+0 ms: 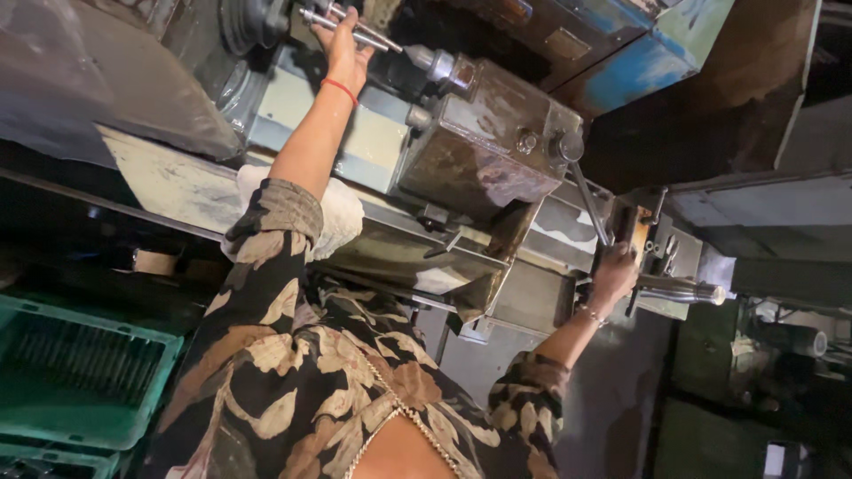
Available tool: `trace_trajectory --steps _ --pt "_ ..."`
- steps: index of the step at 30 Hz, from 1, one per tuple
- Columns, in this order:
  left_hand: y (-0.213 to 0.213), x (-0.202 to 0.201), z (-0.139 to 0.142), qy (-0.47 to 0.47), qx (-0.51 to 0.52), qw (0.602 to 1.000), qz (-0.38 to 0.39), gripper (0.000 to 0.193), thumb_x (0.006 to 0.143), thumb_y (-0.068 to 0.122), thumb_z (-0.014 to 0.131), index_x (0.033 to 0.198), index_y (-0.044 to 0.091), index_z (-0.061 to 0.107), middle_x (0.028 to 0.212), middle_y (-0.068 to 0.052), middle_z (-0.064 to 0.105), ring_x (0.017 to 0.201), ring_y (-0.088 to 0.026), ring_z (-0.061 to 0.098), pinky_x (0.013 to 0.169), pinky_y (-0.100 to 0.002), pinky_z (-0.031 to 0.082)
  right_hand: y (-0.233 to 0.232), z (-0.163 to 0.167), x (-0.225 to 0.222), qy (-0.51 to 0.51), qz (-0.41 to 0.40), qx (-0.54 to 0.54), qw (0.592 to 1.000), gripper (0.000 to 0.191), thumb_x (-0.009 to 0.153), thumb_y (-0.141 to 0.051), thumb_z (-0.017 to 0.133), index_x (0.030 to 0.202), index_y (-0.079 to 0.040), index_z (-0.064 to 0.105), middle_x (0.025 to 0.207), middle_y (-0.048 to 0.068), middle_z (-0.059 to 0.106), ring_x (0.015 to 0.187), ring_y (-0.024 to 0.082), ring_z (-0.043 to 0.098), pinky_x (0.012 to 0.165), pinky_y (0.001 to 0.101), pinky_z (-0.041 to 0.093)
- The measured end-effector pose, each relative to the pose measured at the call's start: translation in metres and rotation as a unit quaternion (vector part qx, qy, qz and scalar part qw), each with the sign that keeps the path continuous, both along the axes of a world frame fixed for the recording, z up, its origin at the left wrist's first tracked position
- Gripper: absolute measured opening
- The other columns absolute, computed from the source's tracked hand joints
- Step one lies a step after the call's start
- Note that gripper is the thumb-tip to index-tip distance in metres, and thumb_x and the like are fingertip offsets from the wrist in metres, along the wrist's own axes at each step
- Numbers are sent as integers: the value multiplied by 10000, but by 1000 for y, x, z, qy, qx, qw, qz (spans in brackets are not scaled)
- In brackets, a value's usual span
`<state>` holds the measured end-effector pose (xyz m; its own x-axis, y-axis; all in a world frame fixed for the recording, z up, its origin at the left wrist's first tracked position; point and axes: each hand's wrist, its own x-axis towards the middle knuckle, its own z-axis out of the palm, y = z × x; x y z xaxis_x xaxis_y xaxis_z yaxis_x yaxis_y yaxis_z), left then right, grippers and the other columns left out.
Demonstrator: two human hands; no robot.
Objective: The person repeatedly picks metal rods from a green crate, presses each rod against a rotating grinding wheel, and returns the rod to the crate. The cycle of pick, grind, and return is performed continuously throughout the clip.
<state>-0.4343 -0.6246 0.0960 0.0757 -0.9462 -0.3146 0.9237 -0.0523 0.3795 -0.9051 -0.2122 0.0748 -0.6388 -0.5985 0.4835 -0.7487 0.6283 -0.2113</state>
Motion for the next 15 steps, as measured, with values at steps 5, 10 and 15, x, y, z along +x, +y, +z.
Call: trace_trajectory --steps 5,10,15 --pt "-9 -12 -7 14 6 1000 -1 497 896 28 721 1243 270 460 1273 55 532 1208 -220 506 864 -708 498 3 -9 -3 -63 35 15 997 409 1144 -278 448 994 24 680 777 232 682 667 375 683 590 519 526" --pt "-20 -21 -14 31 37 999 7 356 935 66 713 1177 211 497 1168 55 550 1105 -179 518 815 -608 488 16 -18 -9 -84 -1 -15 996 360 1136 -264 408 1110 31 614 847 126 660 584 177 612 497 352 520" --pt "-18 -28 2 21 -42 997 59 222 988 109 712 1108 153 531 1069 49 552 994 -132 511 775 -477 466 80 -71 93 -482 -195 -468 714 390 1087 -391 527 1134 -50 711 789 47 656 580 107 527 488 322 357"
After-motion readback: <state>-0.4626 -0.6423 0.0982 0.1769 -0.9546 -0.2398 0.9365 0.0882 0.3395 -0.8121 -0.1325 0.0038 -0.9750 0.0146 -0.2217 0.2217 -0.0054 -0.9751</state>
